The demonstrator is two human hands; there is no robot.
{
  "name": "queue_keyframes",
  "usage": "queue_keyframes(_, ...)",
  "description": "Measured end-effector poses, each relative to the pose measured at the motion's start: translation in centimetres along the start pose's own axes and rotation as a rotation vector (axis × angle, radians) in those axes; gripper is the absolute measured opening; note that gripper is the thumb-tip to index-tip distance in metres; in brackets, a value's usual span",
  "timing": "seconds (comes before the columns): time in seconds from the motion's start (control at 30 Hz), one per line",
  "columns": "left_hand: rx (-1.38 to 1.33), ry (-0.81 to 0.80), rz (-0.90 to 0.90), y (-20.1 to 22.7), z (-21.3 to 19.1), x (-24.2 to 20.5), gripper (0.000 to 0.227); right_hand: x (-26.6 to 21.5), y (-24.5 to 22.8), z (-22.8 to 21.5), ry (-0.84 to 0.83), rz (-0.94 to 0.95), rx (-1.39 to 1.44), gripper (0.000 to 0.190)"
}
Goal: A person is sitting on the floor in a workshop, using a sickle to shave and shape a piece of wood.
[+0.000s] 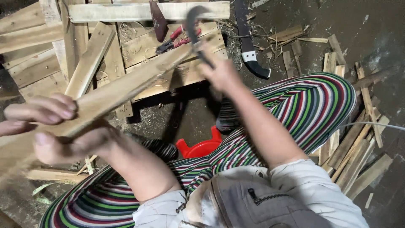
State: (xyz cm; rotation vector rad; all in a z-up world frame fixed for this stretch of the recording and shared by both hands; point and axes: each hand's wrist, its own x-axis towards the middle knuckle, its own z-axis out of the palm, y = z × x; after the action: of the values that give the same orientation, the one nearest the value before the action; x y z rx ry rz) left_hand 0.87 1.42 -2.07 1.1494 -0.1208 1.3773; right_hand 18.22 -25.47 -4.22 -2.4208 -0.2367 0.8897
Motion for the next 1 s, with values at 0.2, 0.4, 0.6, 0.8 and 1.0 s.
queue_keyframes(0.2,0.258,0.181,0.053,-1.3,-3.5,0.5,0.026,1.2,6.4,3.8,0.01,-0.361,0.3,0.079)
queue_keyframes(0.4,-0.039,0.718,-0.29,-7.1,-3.0,-3.6,0.067,-10.3,-0.4,-5.2,-0.458,-0.544,0.495,0.075)
queue_keyframes(0.6,-0.341,0.431,-0.464,-6.5,-4.9,-3.1,0.05,-15.7,2.7,-5.5,-0.384,-0.328,0.639,0.044)
queue_keyframes(0.8,-0.6,0.364,-0.342,-5.8,-7.8,-2.5,0.062,-20.5,4.8,-8.0,0.006,-0.442,0.589,0.055)
queue_keyframes(1.0,-0.59,0.705,-0.438,-3.8,-5.3,-2.0,0.036,-12.8,3.3,-6.4,0.354,-0.129,-0.073,0.062)
